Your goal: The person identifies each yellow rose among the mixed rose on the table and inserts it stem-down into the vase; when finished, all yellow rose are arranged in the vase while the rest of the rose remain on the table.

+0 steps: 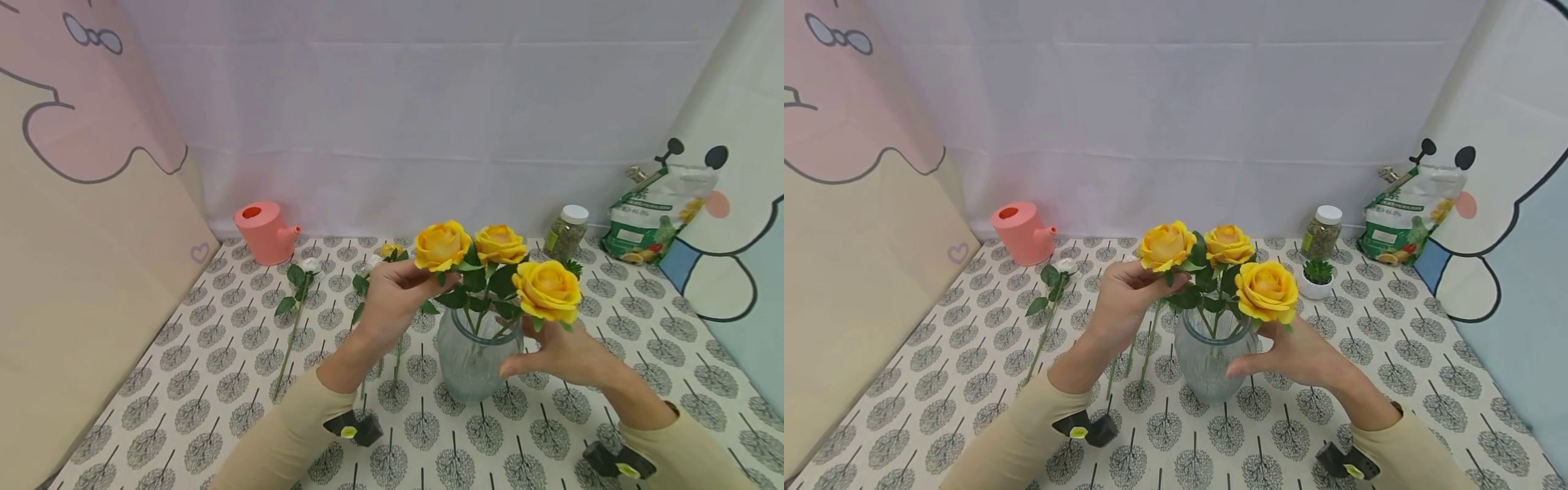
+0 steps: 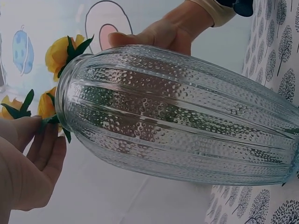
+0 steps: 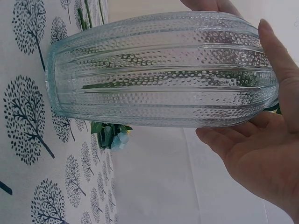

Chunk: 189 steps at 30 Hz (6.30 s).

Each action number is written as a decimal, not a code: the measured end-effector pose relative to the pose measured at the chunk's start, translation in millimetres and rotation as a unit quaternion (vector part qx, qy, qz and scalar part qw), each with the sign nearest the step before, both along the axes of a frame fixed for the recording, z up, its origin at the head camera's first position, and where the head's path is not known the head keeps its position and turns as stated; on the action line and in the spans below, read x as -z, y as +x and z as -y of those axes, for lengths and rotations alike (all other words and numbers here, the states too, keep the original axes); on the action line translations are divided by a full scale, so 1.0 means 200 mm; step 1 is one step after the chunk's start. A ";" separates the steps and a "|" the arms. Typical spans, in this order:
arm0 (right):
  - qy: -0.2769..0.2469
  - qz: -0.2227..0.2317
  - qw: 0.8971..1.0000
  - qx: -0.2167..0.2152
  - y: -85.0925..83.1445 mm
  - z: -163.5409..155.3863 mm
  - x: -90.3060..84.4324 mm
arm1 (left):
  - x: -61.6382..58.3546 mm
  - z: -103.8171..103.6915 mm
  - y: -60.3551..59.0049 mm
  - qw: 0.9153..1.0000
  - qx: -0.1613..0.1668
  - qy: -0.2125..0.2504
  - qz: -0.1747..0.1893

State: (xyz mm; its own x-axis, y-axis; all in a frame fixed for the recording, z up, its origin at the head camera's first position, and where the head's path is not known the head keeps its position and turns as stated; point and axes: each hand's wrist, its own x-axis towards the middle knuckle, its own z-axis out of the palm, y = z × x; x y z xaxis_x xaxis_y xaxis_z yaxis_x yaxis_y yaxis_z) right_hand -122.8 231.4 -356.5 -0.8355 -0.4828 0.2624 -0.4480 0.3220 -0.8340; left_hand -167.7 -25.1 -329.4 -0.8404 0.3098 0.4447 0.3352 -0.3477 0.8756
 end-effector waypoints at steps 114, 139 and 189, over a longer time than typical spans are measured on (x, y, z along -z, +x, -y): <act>0.071 -0.060 0.995 0.044 0.00 -0.01 0.01 | 0.37 0.32 -0.54 0.889 -0.217 -0.375 0.150; 0.058 -0.053 0.996 0.038 0.00 -0.02 0.01 | 0.17 0.33 -0.48 0.953 -0.166 -0.206 0.144; 0.042 -0.033 0.998 0.031 0.00 -0.01 0.01 | -0.32 0.41 0.09 0.980 0.019 0.199 0.026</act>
